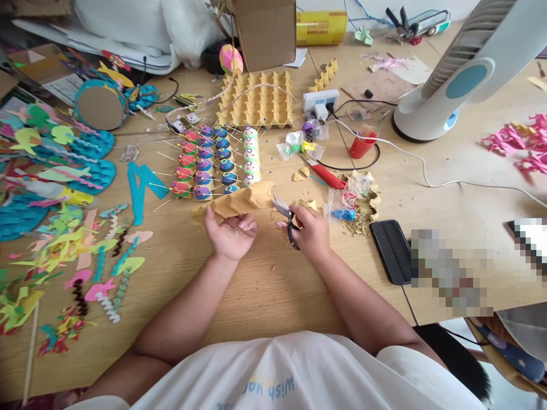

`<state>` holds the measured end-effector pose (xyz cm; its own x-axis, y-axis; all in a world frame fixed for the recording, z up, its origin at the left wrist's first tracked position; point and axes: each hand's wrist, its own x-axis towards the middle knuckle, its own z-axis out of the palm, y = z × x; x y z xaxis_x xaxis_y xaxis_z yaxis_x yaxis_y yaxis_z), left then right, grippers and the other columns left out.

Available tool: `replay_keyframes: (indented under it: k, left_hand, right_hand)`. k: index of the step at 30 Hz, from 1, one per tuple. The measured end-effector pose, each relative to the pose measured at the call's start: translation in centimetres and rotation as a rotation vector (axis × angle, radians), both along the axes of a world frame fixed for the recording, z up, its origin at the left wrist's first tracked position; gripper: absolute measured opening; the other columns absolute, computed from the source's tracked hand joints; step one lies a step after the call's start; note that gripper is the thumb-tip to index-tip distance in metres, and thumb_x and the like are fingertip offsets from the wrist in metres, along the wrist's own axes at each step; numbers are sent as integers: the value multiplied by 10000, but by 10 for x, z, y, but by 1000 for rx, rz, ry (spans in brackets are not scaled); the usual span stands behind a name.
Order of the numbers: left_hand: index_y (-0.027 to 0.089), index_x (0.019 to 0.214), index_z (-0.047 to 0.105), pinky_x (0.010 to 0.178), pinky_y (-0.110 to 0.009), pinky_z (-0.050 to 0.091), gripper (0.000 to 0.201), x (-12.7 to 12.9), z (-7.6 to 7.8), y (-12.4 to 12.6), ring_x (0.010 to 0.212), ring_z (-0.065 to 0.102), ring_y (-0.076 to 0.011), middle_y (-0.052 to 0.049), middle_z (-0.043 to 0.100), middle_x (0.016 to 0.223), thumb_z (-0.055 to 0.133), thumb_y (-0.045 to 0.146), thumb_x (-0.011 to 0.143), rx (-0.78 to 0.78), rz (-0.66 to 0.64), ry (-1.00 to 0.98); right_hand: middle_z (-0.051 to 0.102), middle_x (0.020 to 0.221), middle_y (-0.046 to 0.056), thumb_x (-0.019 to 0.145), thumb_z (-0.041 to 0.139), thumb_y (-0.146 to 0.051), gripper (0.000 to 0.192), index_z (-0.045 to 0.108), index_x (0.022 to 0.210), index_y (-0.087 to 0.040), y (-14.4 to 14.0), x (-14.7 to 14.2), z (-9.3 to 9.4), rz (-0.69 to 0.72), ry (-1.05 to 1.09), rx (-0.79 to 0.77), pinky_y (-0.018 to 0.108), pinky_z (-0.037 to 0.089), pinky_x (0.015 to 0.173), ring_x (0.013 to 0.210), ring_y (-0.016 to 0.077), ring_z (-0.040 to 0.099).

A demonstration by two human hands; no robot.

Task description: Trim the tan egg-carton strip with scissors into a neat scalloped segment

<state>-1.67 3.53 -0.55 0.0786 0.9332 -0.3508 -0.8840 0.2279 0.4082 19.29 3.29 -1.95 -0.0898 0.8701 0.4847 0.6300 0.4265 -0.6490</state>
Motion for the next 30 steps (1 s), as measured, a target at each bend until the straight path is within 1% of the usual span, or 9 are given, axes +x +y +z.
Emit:
replay_keyframes:
  k: [2, 7, 12, 19, 25, 30]
  left_hand:
    - [199, 702, 667, 509, -225, 446, 643, 0, 0, 0, 541, 485, -104, -7, 545, 617, 492, 770, 940, 5, -1, -8]
    - [192, 698, 654, 512, -225, 439, 674, 0, 0, 0, 543, 481, -101, -6, 530, 622, 440, 778, 952, -4, -6, -12]
    - [190, 690, 648, 513, -223, 439, 701, 0, 1, 0, 539, 474, -97, -4, 517, 625, 383, 775, 971, -16, -6, -5]
    - [199, 696, 662, 509, -228, 448, 647, 1, 1, 0, 543, 483, -104, -6, 539, 624, 504, 783, 927, -6, -3, -4]
    - [191, 686, 657, 507, -222, 446, 682, 2, 3, 0, 539, 481, -97, -6, 536, 621, 446, 782, 952, -6, -10, -21]
    - [202, 709, 676, 509, -224, 447, 648, 2, 1, 0, 542, 480, -100, -3, 542, 619, 502, 787, 929, -5, -3, -2]
  right_hand:
    - [533, 630, -14, 927, 665, -677, 487, 726, 957, -194, 0, 0, 0, -8, -9, 7, 280, 357, 576, 578, 148, 478]
    - [546, 620, -7, 907, 651, -727, 529, 741, 948, -207, 1, 1, 1, -32, -32, -44, 280, 377, 579, 572, 153, 478]
    - [547, 620, -6, 917, 631, -736, 534, 740, 939, -213, 1, 1, 1, -30, -35, -26, 279, 379, 575, 566, 154, 488]
    - [555, 621, -2, 913, 626, -745, 538, 745, 943, -221, 0, 2, 0, -61, -61, -30, 282, 371, 568, 563, 159, 486]
    - [568, 622, 4, 910, 629, -749, 546, 749, 928, -218, 1, 3, 0, -77, -91, -1, 286, 356, 572, 567, 159, 499]
    - [574, 617, 8, 897, 637, -760, 548, 746, 900, -224, 2, 3, 1, -79, -82, -15, 290, 355, 575, 562, 161, 502]
